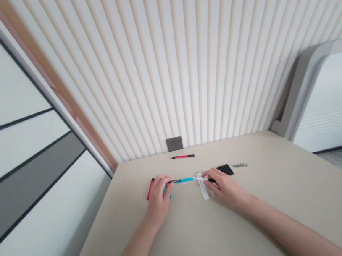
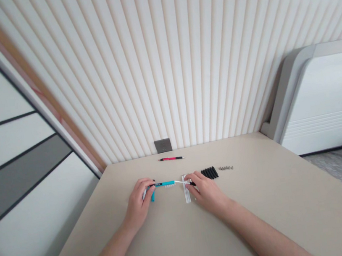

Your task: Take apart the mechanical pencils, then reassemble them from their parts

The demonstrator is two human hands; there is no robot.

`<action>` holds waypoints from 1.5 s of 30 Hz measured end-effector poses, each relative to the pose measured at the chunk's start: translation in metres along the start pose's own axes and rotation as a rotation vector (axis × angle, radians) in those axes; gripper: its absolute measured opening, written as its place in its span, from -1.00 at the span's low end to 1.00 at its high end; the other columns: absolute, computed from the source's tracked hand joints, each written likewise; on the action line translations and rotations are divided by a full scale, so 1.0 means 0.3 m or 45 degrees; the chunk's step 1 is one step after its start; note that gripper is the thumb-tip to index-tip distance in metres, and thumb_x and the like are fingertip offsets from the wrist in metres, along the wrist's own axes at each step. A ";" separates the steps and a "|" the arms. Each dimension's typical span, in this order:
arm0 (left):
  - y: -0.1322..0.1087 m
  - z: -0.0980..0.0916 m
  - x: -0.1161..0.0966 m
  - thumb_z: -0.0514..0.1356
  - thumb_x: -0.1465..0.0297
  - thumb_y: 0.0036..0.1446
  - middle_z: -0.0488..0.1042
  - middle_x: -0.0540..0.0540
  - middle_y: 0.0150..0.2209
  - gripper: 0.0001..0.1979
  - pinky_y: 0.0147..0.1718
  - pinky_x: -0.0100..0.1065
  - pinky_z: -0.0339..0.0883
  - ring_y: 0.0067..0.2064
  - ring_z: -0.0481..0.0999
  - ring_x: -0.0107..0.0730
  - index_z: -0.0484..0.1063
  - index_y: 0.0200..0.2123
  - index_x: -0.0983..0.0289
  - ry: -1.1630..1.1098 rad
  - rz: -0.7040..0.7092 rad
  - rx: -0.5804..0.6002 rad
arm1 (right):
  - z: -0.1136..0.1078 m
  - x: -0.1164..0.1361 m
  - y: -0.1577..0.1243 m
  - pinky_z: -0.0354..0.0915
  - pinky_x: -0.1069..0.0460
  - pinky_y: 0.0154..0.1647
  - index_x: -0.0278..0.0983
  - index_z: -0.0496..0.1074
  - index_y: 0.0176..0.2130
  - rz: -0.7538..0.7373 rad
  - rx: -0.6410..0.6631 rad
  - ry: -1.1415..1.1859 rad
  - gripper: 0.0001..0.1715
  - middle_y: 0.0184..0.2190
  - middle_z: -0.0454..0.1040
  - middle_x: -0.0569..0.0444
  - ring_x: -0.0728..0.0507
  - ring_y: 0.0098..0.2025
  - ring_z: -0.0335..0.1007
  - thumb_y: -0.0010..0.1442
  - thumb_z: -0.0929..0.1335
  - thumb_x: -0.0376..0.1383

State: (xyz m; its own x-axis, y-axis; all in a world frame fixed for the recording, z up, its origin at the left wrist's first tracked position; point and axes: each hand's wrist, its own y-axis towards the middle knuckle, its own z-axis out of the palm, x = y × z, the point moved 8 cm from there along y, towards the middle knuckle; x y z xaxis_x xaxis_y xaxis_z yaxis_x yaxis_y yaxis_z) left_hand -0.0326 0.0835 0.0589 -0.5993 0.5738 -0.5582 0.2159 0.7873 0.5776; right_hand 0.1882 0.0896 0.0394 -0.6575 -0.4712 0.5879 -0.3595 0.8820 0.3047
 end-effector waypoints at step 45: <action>-0.037 0.056 0.030 0.10 0.22 0.28 0.49 0.11 -0.26 -0.78 -0.17 -0.29 0.38 -0.20 0.48 -0.29 0.42 -0.21 0.24 -0.465 -0.338 -0.014 | 0.144 0.116 -0.046 0.26 0.08 -0.30 -0.19 0.53 -0.26 -0.301 0.342 -0.168 -0.64 -0.36 0.49 0.04 -0.08 -0.34 0.43 0.37 0.20 -0.17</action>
State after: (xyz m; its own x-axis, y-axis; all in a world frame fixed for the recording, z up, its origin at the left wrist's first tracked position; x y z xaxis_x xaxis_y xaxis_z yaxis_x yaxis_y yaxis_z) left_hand -0.0274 0.0836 0.0373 -0.3212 0.3956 -0.8604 0.0820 0.9168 0.3909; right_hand 0.1418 0.0606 0.0232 -0.6091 -0.6741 0.4179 -0.6608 0.7227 0.2025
